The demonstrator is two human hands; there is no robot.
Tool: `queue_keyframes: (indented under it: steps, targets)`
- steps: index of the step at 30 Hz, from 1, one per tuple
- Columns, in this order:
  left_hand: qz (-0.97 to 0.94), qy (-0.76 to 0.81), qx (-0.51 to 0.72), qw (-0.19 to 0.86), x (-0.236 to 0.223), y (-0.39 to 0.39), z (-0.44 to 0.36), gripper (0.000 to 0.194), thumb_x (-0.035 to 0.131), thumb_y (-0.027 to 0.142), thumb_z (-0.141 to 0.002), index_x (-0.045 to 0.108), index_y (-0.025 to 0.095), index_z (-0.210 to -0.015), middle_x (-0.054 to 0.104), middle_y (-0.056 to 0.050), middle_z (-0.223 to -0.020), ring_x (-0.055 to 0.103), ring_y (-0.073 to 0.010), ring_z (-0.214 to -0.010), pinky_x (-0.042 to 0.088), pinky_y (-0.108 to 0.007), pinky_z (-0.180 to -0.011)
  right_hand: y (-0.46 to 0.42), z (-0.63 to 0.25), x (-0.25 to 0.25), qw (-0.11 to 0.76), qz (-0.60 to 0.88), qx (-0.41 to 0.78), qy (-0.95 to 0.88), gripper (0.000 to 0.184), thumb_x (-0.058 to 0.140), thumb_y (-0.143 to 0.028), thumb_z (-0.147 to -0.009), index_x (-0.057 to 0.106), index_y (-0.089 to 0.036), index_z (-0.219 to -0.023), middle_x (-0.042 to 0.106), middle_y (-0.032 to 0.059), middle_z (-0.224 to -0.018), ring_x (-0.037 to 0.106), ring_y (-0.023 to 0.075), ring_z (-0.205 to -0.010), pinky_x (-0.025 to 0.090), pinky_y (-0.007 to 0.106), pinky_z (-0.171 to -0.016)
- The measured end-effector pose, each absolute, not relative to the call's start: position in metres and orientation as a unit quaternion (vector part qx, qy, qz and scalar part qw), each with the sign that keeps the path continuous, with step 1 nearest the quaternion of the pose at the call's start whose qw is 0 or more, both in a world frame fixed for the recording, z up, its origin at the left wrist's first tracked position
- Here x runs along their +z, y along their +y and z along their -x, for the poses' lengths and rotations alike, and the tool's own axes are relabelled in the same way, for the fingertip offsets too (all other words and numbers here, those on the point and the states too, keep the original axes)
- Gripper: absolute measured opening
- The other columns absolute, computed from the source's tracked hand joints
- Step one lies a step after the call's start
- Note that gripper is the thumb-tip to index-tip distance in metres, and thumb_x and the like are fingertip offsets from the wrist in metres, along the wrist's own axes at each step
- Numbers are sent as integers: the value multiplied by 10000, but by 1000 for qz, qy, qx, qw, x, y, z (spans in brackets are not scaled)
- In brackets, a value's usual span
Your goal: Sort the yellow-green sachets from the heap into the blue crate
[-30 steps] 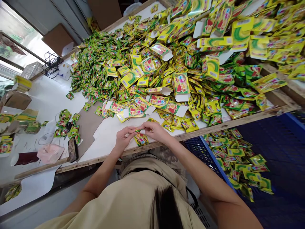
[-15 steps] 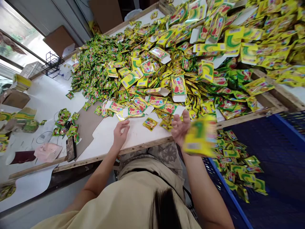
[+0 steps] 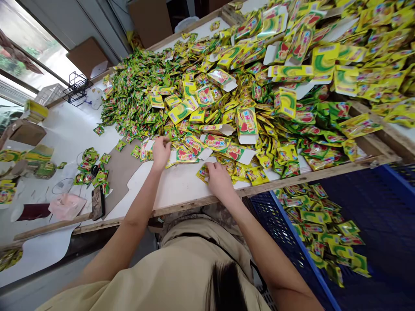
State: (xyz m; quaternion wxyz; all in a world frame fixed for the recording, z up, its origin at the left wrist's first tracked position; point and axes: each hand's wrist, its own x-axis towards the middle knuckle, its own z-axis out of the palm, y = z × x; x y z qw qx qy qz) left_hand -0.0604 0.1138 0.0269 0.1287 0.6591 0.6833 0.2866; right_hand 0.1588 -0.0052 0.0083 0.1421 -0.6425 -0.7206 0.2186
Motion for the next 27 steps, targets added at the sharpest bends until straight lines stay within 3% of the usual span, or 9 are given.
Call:
queue_keyframes:
  steps: [5,10,13,15,17,21,24,27]
  targets:
    - [-635,720,257,111,34,138,61,444,730,308,-696,518,172,-1062,583,-118,-1068,566,-258,-987,438,-377,-828,-8,-163,0,176,624,291,-703,453,496,-69,-721,558,-142,-1164,589,140,-1039,565,273,-948,436,368,-832]
    - [-642,703,279,126,36,146,66,226,654,249,-750,591,184,-957,630,-88,-978,587,-238,-923,441,-371,-822,-11,-173,-3,313,566,411,-643,206,538,-230,-799,612,-186,-986,614,68,-881,575,215,-802,463,337,-733]
    - [-621,685,355,135,38,132,70,360,651,189,-719,572,189,-1071,613,-67,-1001,582,-167,-781,457,-307,-727,-15,-177,8,405,503,532,-548,189,613,-358,-777,584,-206,-886,618,26,-820,574,182,-743,478,309,-665]
    - [-604,670,395,173,41,116,68,477,671,176,-691,545,198,-1151,606,-30,-921,540,-117,-644,448,-266,-634,-15,-176,18,443,464,581,-501,212,657,-376,-742,559,-212,-833,612,10,-793,574,167,-725,487,295,-636]
    - [-609,636,421,218,45,95,62,469,678,164,-681,571,202,-1135,585,5,-803,511,-97,-596,431,-236,-579,-14,-170,26,459,442,609,-472,230,677,-378,-720,539,-215,-806,598,0,-764,564,152,-687,494,284,-594]
    - [-683,550,435,206,52,47,45,230,634,139,-733,671,202,-950,562,-5,-749,534,-112,-684,425,-219,-574,-7,-154,28,499,489,574,-427,250,667,-347,-702,484,-228,-825,575,-14,-759,549,140,-650,514,283,-541]
    - [-738,504,430,127,47,16,33,240,588,102,-768,677,216,-958,558,-19,-769,534,-129,-742,454,-244,-644,-4,-143,23,504,526,563,-389,288,663,-312,-663,450,-235,-842,565,-25,-745,559,147,-639,541,307,-535]
    - [-781,456,419,84,33,-3,26,300,528,56,-778,674,223,-981,544,-31,-792,527,-145,-778,471,-276,-698,-8,-137,22,505,482,629,-342,314,652,-309,-650,444,-243,-876,575,-27,-767,594,164,-676,571,341,-578]
